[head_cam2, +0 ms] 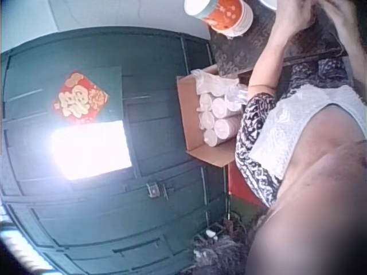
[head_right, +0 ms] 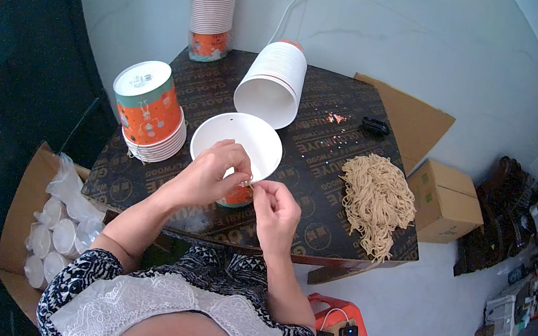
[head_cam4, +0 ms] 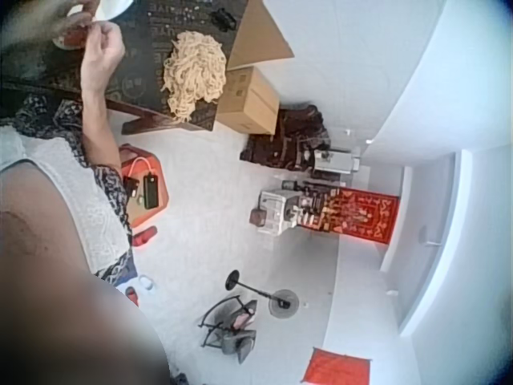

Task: Securing rubber bands onto paper cups through pre-made holes.

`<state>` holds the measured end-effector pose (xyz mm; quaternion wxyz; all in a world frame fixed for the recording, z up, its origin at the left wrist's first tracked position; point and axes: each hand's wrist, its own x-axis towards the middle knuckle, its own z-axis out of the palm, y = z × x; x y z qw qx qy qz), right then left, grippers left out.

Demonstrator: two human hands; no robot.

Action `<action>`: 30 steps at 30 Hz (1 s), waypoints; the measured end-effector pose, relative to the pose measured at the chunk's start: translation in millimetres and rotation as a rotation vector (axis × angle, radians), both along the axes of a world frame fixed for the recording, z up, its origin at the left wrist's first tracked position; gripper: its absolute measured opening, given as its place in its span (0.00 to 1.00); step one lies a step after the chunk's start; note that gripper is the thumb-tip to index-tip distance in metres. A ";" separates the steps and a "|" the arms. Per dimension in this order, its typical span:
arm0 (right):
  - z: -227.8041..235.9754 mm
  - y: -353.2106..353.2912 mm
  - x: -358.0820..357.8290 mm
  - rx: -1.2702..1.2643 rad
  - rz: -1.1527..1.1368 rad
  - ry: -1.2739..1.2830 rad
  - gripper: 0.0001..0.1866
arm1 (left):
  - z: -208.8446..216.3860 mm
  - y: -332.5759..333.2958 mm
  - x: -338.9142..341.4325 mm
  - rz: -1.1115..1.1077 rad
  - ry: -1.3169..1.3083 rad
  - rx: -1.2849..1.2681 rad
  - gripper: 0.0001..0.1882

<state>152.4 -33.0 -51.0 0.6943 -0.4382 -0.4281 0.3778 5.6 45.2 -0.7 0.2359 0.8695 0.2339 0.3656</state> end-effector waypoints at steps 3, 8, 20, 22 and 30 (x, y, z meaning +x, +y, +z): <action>-0.5 -15.9 4.6 0.005 -0.085 -0.245 0.05 | -0.1 -0.1 0.2 -0.009 -0.017 0.059 0.03; -9.1 -32.5 9.2 0.097 -0.243 -0.550 0.05 | 0.3 -0.4 1.5 -0.002 0.002 0.063 0.03; -20.8 -41.9 26.6 0.110 -0.286 -0.644 0.01 | 1.5 1.5 -7.4 0.101 0.048 0.054 0.01; -22.6 -40.0 30.5 0.021 -0.246 -0.558 0.04 | 6.3 11.5 -22.5 0.065 0.056 0.000 0.08; -21.6 -47.4 51.7 0.070 -0.028 -0.085 0.13 | 12.0 19.5 -82.9 0.282 0.404 0.163 0.19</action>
